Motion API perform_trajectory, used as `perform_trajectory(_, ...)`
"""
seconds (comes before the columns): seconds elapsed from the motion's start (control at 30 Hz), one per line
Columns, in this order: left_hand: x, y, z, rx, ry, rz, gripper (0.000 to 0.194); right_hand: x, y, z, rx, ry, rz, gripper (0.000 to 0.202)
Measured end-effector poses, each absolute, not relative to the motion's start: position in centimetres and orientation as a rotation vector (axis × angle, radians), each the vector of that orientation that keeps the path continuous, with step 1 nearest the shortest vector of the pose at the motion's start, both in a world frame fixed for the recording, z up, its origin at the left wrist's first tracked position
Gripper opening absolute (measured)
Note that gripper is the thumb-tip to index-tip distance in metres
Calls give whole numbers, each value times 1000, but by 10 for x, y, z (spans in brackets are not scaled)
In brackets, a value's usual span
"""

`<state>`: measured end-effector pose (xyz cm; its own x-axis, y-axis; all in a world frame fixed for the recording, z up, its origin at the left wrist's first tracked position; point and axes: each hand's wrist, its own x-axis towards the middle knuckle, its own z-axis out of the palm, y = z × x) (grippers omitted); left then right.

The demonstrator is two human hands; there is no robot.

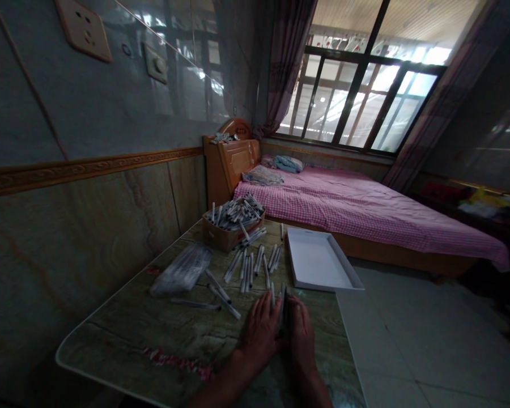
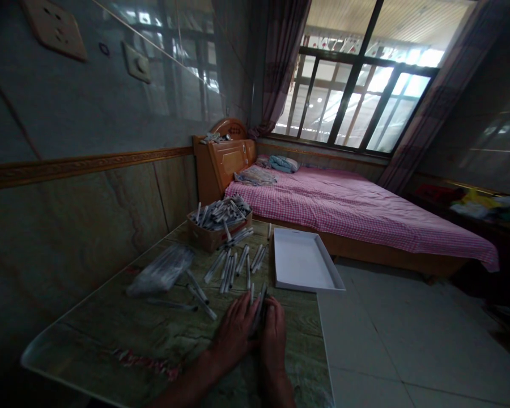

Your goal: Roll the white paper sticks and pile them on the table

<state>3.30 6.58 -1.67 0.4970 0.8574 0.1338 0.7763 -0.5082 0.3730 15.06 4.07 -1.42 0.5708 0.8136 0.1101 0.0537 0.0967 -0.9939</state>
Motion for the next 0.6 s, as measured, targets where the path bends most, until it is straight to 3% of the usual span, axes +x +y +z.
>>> perform_trajectory(0.2,24,74,-25,2406,1253,464,88,159,41,-27,-1364,-753,631,56)
perform_trajectory(0.37,13,101,-2,2067,1396,769,36,170,42,-35,-1433,-640,586,56)
perform_trajectory(0.5,25,134,17,1992,1631,677,22,168,43,-41,-1469,-655,594,51)
perform_trajectory(0.6,45,152,24,2028,1669,583,23,168,43,-47,-1468,-678,613,49)
